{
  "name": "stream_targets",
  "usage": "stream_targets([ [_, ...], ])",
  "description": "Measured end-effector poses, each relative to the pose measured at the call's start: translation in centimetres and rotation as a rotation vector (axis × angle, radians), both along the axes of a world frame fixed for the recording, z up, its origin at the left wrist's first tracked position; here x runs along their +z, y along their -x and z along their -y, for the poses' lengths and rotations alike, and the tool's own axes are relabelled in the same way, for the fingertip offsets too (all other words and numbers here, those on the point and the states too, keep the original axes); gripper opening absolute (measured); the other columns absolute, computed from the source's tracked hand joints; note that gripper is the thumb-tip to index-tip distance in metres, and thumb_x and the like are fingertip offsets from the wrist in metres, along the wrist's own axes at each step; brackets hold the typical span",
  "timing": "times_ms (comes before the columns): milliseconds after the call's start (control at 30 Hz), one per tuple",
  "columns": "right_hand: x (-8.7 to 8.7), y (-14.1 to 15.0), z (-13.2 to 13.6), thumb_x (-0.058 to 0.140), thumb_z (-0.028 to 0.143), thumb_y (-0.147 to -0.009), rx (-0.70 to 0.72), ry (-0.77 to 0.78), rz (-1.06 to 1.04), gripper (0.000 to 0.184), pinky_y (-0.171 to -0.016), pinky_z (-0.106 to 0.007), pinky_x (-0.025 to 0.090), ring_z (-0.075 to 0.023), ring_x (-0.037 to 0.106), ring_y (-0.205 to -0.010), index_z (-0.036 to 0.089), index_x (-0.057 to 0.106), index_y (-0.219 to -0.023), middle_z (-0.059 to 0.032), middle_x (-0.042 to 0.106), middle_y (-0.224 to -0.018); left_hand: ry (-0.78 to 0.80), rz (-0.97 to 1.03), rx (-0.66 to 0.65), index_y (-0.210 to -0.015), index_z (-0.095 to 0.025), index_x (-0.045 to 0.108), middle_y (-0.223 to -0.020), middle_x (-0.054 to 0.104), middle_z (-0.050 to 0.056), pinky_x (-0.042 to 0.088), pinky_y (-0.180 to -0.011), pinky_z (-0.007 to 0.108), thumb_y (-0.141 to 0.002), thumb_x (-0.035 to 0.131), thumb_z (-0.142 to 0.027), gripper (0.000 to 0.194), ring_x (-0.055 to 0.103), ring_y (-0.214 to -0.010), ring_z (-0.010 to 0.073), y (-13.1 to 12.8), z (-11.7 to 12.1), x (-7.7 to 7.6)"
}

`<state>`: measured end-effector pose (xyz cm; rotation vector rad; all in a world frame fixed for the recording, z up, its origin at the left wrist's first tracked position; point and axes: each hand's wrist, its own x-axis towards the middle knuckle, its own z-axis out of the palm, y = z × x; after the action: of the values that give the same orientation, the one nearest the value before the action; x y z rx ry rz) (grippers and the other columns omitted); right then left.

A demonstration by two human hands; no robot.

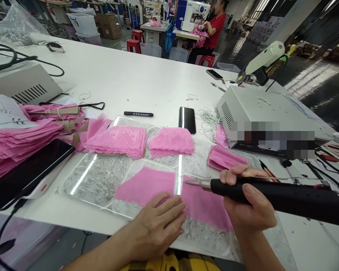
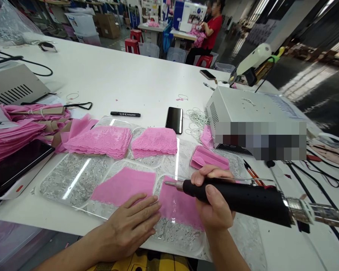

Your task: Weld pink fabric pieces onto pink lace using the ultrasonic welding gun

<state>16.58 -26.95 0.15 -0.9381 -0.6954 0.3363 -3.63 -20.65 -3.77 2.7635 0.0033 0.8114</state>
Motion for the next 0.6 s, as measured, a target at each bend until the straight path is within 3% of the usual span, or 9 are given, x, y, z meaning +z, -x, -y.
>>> stream_targets([
  [600,-0.15,0.32,0.29,0.059,0.018,-0.071,0.071,0.052,0.041,0.009,-0.056,-0.031,0.048,-0.0106,0.054,-0.059,0.020,0.061,-0.080,0.0000,0.058,-0.077,0.090,-0.023,-0.076,-0.110,-0.008,0.062,-0.111,0.069,0.012,0.045,-0.096,0.040,-0.091,0.051,-0.013,0.022,0.060,-0.108,0.0236,0.41,-0.44,0.50],
])
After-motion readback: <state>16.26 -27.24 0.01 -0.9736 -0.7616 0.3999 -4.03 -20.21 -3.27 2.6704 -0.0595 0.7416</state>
